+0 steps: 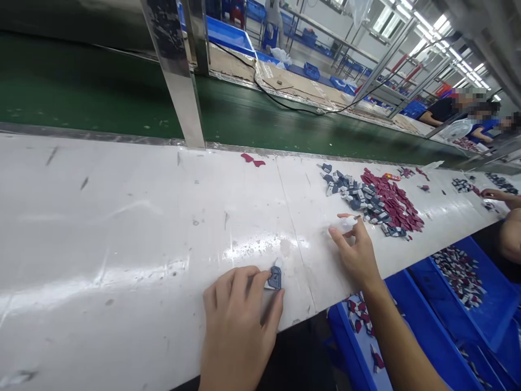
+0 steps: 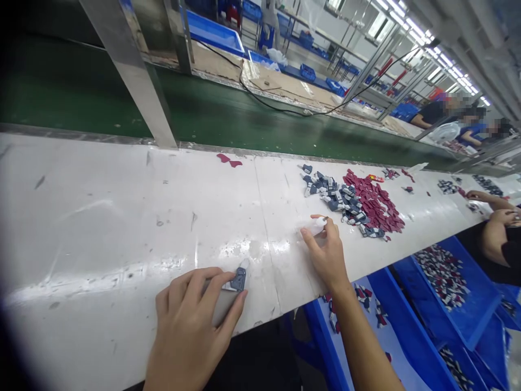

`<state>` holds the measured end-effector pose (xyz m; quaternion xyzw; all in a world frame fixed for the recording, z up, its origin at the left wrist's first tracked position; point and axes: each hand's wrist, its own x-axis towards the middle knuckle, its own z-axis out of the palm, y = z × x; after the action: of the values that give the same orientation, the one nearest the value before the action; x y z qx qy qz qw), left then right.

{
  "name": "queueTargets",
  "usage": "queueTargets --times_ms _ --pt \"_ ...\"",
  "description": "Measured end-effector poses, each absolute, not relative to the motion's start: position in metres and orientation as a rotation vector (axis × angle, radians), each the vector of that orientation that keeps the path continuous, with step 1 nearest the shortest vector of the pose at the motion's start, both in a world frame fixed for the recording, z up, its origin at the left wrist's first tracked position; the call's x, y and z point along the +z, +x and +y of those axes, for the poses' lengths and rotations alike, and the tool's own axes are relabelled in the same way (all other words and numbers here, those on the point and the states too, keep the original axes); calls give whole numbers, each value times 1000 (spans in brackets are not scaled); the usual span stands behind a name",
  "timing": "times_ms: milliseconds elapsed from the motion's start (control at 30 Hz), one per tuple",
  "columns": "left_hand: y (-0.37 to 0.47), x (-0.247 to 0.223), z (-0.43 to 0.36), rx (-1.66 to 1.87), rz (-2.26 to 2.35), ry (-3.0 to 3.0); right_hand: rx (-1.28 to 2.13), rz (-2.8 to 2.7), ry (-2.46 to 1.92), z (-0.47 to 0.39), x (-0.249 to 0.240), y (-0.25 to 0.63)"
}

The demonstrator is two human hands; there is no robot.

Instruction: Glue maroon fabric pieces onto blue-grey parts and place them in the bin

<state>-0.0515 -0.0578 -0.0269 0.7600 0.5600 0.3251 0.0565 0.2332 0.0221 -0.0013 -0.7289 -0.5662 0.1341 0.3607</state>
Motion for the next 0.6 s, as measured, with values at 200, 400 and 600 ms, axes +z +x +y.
queueTargets --times_ms 200,400,600 --pt "-49 -23 -60 1004 1726 2216 191 -1289 -1909 -10 5 216" --pt "-47 -18 -62 1026 1729 2130 356 -1679 -1587 -6 37 125" --pt "-47 -17 -64 1020 1737 2109 396 -1912 -1661 171 38 54"
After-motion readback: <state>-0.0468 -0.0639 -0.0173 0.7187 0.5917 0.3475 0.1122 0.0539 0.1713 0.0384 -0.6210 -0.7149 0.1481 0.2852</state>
